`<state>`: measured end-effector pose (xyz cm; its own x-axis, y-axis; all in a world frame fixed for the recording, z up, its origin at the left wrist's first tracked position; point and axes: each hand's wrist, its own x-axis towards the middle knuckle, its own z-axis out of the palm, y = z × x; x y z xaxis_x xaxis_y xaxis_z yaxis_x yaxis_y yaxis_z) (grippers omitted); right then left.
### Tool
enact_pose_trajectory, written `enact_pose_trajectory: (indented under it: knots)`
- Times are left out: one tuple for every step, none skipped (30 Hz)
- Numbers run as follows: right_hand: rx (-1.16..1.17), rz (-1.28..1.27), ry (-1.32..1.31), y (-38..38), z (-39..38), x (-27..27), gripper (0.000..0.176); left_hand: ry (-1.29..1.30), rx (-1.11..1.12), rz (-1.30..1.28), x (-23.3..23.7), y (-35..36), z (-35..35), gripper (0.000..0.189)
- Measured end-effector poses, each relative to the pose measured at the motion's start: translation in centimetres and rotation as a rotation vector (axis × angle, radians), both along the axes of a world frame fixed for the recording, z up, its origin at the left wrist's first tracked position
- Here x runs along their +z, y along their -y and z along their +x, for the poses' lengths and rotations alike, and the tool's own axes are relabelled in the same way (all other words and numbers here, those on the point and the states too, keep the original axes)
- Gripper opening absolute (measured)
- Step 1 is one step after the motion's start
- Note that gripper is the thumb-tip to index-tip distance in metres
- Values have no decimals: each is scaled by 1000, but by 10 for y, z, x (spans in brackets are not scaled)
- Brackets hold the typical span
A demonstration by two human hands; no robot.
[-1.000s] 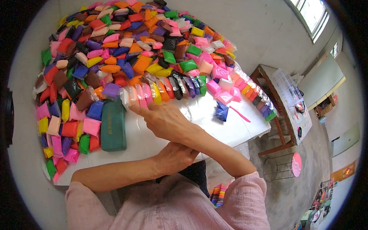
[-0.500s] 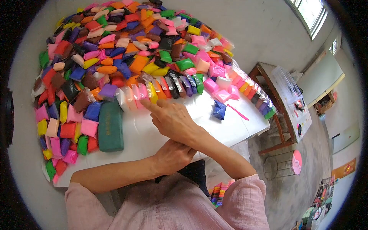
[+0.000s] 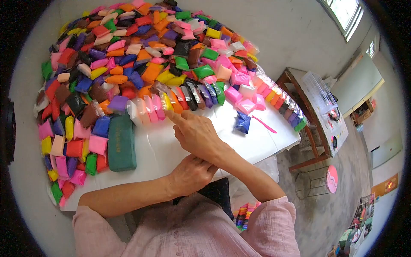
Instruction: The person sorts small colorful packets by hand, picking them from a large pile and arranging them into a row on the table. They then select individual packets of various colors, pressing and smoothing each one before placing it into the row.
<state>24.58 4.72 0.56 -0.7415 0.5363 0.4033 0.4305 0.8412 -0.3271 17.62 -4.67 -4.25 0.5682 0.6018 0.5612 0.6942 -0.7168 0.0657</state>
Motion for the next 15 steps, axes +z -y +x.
enact_pose_trajectory:
  knots:
    - [-5, 6, -2, 0, 0, 0, 48, 0, 1, -5, 0, 0, 0, 33]
    - [-11, 12, -3, 1, 1, 1, 48, 5, -3, -2, 0, 0, 0, 33]
    - [-17, 18, -5, 1, 2, 1, 48, 11, -7, 1, 0, 0, 0, 33]
    - [-49, 1, -5, 3, 3, 5, 48, 17, -12, 4, 0, 0, 0, 34]
    - [-82, -17, -4, 6, 4, 10, 48, 10, -8, 22, 1, -1, 0, 33]
    - [-114, -35, -3, 7, 4, 13, 48, 5, -3, 39, 3, -1, -1, 33]
    - [-116, -23, -17, 6, 5, 11, 47, 0, 1, 56, 4, -1, -1, 33]
    - [-117, -12, -31, 3, 5, 7, 47, -6, 5, 48, 3, -1, 0, 33]
    - [-118, -1, -46, 2, 5, 4, 47, -13, 8, 39, 3, 0, -1, 32]
    - [-116, -3, -44, 2, 5, 3, 47, -21, 10, 30, 3, 0, -1, 32]
    - [-115, -4, -42, 1, 5, 2, 47, -18, 8, 24, 3, 0, -1, 31]
    - [-113, -6, -39, 1, 5, 2, 47, -16, 5, 19, 2, 0, -1, 31]
    - [-130, -8, -32, 2, 6, 4, 47, -12, 2, 14, 2, 0, 0, 31]
    - [-147, -10, -24, 4, 6, 7, 48, -7, 0, 31, 2, 0, 0, 31]
    - [-163, -13, -16, 5, 7, 9, 48, -3, -2, 48, 2, -1, 0, 31]
